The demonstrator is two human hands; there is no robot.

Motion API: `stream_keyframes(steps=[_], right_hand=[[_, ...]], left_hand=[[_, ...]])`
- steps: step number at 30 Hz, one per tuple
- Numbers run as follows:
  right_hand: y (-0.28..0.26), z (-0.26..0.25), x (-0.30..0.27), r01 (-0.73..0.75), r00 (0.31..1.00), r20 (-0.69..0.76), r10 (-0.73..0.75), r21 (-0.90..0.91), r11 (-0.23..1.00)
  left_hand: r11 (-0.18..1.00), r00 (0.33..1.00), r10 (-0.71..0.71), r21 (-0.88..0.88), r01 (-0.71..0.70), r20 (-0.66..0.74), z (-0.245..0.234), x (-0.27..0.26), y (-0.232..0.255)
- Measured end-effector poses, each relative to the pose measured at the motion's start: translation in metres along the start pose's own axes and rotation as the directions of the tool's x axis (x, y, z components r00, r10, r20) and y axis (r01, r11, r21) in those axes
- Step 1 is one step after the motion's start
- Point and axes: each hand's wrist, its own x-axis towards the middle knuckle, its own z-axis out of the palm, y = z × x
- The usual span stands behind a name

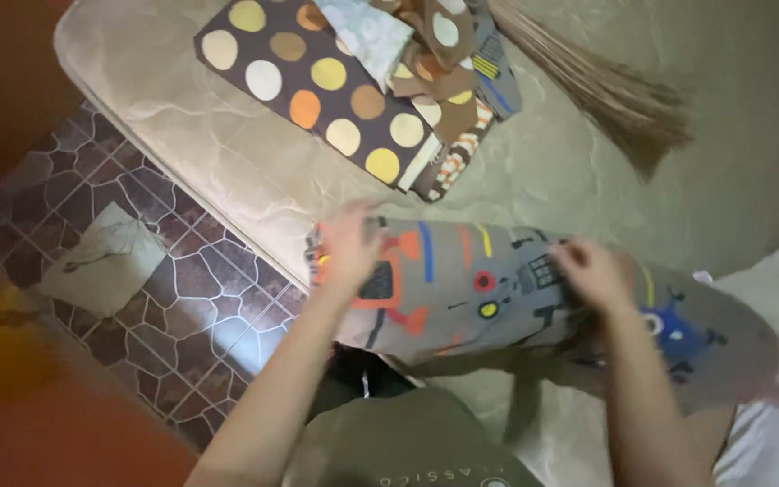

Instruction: Putting a patterned cover on a bolster pillow and tying the ends with white strings.

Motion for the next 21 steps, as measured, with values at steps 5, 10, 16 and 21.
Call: stream_keyframes(steps=[5,10,16,21], right_hand=[[-0.106,0.071,0.018,0.416,0.908,0.028,-0.418,0.059,0.907],[-0.206,0.104,0.019,0.633,0.774,0.037,-0.632,-0.043,0.773],[-0.287,0.147,0.015,0.752,0.635,0.159,-0.756,0.097,0.652],[-0.313,0.179,0.011,0.775,0.602,0.193,-0.775,0.091,0.625]], left_hand=[[0.899,0.93,-0.319,0.252,0.358,-0.185,0.002,-0.045,-0.151],[0.815,0.804,-0.573,-0.01,0.579,-0.159,0.004,-0.071,-0.169],[0.21,0.439,-0.863,-0.612,0.762,0.251,0.004,-0.106,-0.195],[0.436,0.65,-0.699,-0.543,0.717,0.297,0.004,-0.149,-0.234]])
